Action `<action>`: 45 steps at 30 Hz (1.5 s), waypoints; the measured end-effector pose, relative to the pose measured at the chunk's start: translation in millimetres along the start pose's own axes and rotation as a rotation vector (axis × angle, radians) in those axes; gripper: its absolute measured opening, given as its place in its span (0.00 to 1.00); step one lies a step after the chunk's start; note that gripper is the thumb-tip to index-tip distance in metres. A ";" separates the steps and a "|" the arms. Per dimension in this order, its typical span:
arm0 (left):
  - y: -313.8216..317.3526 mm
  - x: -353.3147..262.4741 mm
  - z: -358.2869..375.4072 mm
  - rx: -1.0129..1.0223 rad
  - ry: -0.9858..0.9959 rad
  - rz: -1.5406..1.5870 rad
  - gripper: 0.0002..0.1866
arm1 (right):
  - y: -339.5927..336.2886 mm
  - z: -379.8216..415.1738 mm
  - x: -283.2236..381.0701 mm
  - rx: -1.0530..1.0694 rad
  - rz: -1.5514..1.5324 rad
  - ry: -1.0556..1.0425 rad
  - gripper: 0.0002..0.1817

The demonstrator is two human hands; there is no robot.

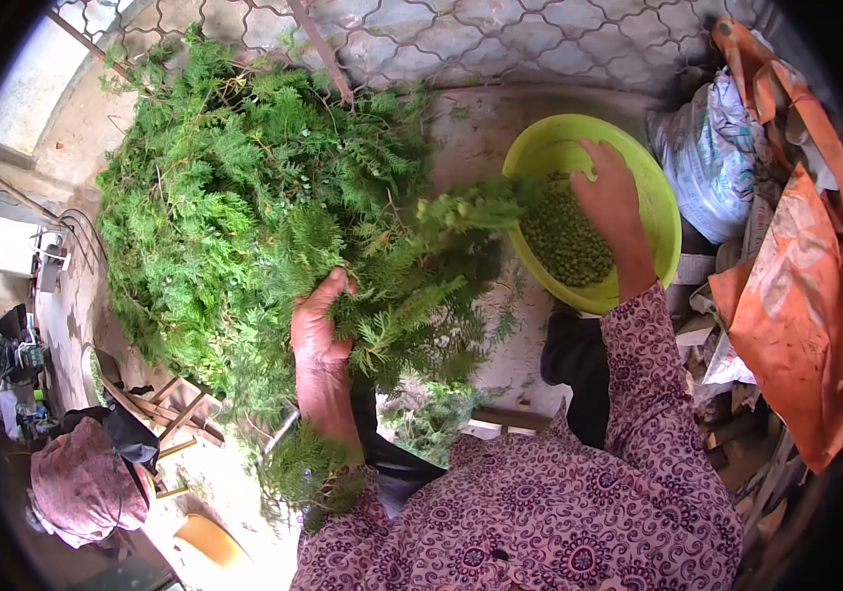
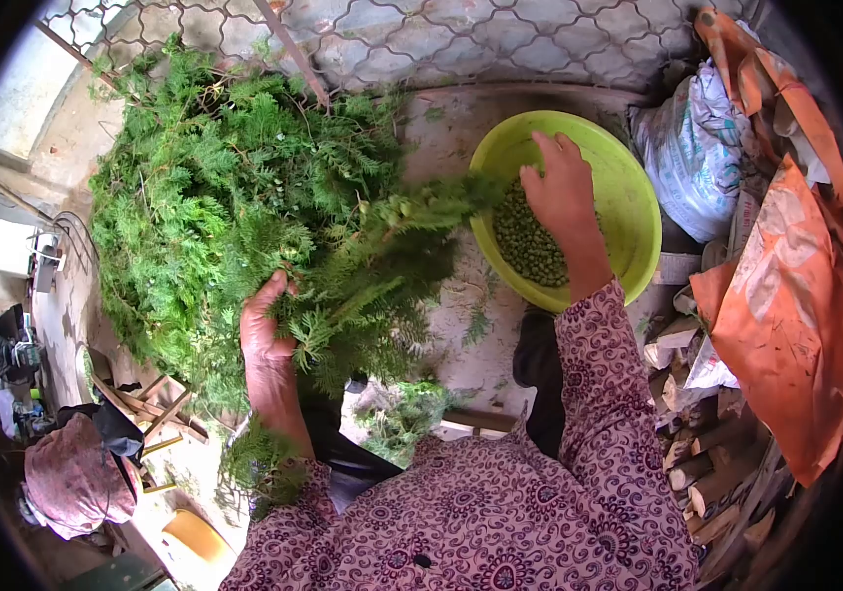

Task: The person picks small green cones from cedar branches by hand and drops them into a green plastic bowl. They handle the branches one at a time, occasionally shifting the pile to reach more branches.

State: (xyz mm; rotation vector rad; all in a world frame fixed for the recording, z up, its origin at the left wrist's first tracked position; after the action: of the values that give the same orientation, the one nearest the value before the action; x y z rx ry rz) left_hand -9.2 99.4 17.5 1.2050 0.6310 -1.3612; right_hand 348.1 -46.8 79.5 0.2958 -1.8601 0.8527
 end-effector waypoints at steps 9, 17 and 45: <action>-2.9 -15.8 0.8 -0.116 0.027 0.149 0.14 | 94.4 65.9 60.8 0.674 -0.014 -0.103 0.07; -1.0 -5.7 -0.2 -0.182 -0.037 0.143 0.20 | 119.2 76.4 82.3 0.491 0.015 -0.243 0.10; 8.7 1.2 1.6 -0.087 -0.094 0.314 0.11 | 142.7 89.5 68.4 0.545 -0.025 -0.092 0.21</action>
State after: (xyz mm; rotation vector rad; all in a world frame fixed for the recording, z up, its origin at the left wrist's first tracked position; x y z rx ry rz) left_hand -1.2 95.8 19.3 1.1107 0.4102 -1.1074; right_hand 175.7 7.2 59.1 0.7026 -1.6728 1.3403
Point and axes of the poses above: each hand's wrist, its own z-axis away from the middle knuckle, its own y-axis out of the palm, x = y × z, the point moved 8 cm from there along -z, towards the middle knuckle, and after that the axes turned 6 degrees about y, right-handed, at the moved point
